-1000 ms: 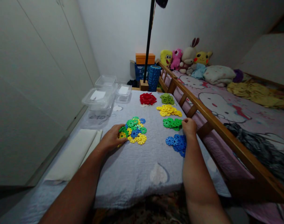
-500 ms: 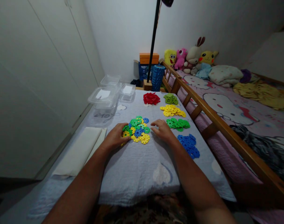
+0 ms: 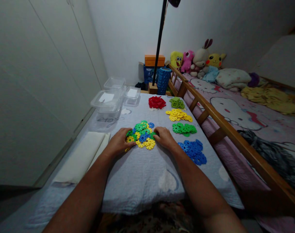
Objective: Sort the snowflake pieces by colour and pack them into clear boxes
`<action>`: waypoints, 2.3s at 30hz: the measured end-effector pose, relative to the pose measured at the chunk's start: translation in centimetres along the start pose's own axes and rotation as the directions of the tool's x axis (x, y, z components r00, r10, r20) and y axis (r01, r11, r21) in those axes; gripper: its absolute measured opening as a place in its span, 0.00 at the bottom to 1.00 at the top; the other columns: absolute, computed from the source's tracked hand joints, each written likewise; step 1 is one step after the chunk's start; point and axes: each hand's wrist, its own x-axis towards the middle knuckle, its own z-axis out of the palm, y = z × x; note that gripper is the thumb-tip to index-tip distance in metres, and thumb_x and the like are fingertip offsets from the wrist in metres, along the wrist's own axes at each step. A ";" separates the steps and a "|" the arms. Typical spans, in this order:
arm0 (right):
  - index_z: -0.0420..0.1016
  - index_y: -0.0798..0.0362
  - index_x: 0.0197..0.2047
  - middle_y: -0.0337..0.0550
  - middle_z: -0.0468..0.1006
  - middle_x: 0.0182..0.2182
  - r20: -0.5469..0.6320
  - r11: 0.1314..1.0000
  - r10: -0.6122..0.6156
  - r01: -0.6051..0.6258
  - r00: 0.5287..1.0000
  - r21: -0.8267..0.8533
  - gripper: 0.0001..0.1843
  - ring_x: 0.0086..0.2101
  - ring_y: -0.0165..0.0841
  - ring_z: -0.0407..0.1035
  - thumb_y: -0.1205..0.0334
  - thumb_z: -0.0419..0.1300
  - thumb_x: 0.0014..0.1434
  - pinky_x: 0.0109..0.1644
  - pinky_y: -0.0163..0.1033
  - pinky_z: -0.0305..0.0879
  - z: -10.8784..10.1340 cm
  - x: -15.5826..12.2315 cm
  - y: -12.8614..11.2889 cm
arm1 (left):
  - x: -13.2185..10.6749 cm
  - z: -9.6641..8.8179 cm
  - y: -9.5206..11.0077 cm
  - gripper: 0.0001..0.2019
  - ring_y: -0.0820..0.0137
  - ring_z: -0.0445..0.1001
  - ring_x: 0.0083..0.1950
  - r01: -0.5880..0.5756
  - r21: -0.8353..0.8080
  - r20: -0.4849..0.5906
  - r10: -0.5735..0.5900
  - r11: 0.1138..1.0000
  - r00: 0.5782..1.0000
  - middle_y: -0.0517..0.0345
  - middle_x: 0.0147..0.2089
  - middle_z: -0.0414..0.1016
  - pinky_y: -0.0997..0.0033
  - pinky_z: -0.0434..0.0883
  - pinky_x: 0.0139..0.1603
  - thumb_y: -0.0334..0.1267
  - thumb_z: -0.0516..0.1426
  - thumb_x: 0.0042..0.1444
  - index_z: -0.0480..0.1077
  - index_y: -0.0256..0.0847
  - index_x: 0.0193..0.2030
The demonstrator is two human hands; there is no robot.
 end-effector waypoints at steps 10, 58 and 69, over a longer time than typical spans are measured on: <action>0.79 0.52 0.36 0.42 0.82 0.33 -0.279 0.953 0.211 -0.135 0.937 0.270 0.08 0.35 0.35 0.73 0.64 0.57 0.57 0.43 0.37 0.64 -3.3 -0.4 5.0 | -0.1 -0.2 0.5 0.32 0.52 0.74 0.59 0.011 0.032 0.012 -0.012 0.999 1.000 0.44 0.60 0.74 0.53 0.72 0.58 0.51 0.67 0.48 0.71 0.43 0.60; 0.66 0.44 0.69 0.41 0.71 0.66 -0.001 0.990 -0.089 0.088 0.996 -0.112 0.29 0.62 0.47 0.56 0.67 0.46 0.68 0.62 0.53 0.53 1.1 0.9 0.5 | -0.3 -1.0 0.1 0.38 0.50 0.69 0.64 -0.001 -0.062 0.100 0.007 0.998 0.995 0.43 0.62 0.70 0.52 0.70 0.61 0.45 0.69 0.40 0.69 0.42 0.61; 0.74 0.50 0.61 0.54 0.74 0.59 -0.093 0.977 -0.064 0.043 0.994 -0.206 0.22 0.56 0.49 0.61 0.57 0.59 0.65 0.59 0.52 0.56 0.6 0.6 0.4 | -0.2 -0.7 0.3 0.36 0.49 0.71 0.62 -0.004 -0.056 0.060 0.007 0.998 0.998 0.42 0.62 0.72 0.50 0.70 0.62 0.45 0.69 0.41 0.71 0.41 0.60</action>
